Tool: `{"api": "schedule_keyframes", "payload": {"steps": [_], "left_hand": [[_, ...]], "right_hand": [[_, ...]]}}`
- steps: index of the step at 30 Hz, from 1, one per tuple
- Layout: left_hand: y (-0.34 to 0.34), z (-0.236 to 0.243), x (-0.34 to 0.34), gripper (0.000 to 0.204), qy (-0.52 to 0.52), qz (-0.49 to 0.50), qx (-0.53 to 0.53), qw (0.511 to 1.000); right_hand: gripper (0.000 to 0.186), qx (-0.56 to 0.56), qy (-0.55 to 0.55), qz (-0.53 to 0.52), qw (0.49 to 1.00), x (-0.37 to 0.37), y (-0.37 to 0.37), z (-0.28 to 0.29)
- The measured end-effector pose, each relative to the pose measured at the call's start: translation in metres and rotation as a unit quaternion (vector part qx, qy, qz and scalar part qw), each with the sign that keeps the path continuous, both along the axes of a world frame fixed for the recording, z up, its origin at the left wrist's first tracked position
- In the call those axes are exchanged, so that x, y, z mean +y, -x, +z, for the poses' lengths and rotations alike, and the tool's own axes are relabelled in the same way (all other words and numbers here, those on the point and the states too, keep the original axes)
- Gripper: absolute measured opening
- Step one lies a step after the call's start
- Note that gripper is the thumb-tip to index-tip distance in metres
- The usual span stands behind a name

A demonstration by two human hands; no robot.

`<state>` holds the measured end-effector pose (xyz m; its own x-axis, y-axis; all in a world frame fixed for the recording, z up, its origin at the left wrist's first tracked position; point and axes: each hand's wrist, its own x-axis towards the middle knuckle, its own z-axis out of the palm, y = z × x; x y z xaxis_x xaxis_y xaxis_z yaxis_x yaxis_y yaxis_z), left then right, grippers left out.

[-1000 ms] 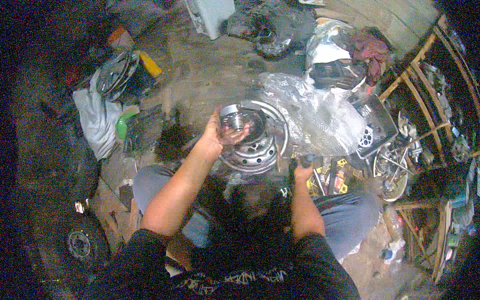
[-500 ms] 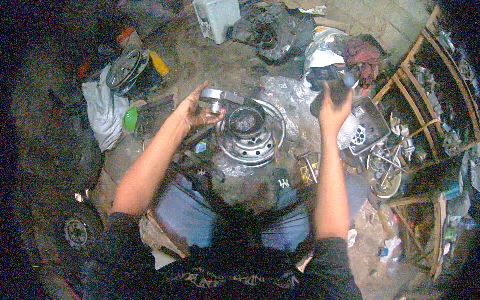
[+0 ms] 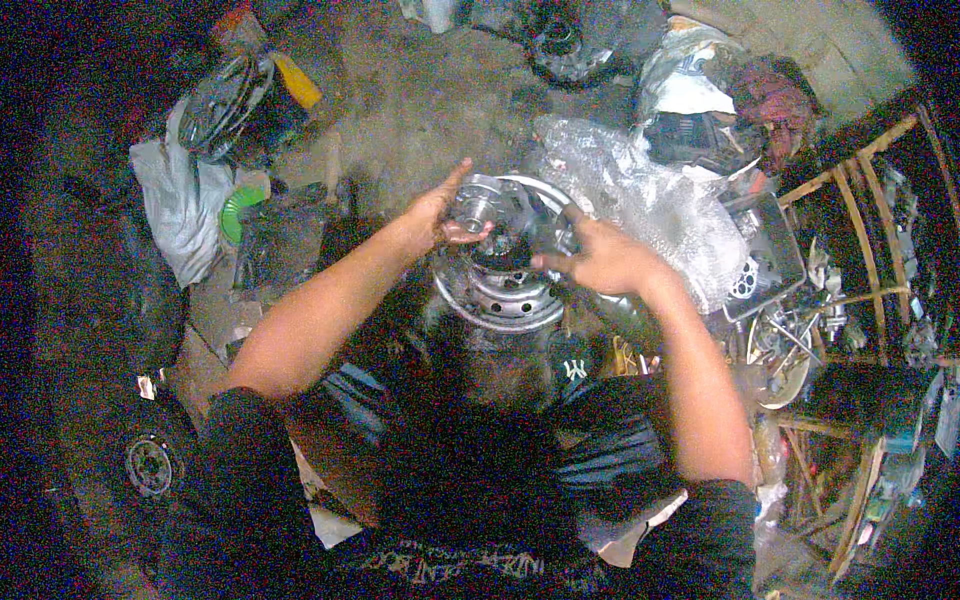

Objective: The person cleans a metal part by alternating between using a wire brush and a power tool. They rotate the part to access different surfaces and continue scrubbing and grinding throughout the clip.

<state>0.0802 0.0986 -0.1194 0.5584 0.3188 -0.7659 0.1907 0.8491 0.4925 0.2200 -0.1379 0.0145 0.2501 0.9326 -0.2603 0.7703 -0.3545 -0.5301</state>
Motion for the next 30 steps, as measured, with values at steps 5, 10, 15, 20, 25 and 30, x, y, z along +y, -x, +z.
{"api": "schedule_keyframes", "payload": {"steps": [5, 10, 15, 20, 25, 30], "left_hand": [[-0.007, -0.019, -0.001, 0.065, -0.019, -0.046, -0.035, 0.998], [-0.024, -0.031, 0.004, 0.061, -0.019, -0.055, -0.016, 0.998], [-0.028, -0.028, 0.0, 0.061, -0.067, -0.057, -0.022, 0.996], [-0.031, -0.026, -0.001, 0.057, -0.084, -0.06, -0.009, 0.995], [-0.032, -0.027, -0.001, 0.051, -0.087, -0.05, -0.015, 0.995], [-0.03, -0.028, -0.002, 0.055, -0.087, -0.023, 0.015, 0.996]], "right_hand": [[0.068, -0.126, 0.11, 0.06, 0.984, 0.02, -0.006, -0.028], [0.058, -0.236, 0.15, 0.085, 0.956, 0.036, -0.019, -0.045], [0.05, -0.218, 0.18, 0.088, 0.955, 0.043, -0.021, -0.04], [0.05, -0.204, 0.153, 0.091, 0.963, 0.046, -0.019, -0.033], [0.052, -0.204, 0.167, 0.096, 0.96, 0.046, -0.018, -0.033], [0.055, -0.195, 0.162, 0.068, 0.965, 0.044, -0.023, -0.032]]}}
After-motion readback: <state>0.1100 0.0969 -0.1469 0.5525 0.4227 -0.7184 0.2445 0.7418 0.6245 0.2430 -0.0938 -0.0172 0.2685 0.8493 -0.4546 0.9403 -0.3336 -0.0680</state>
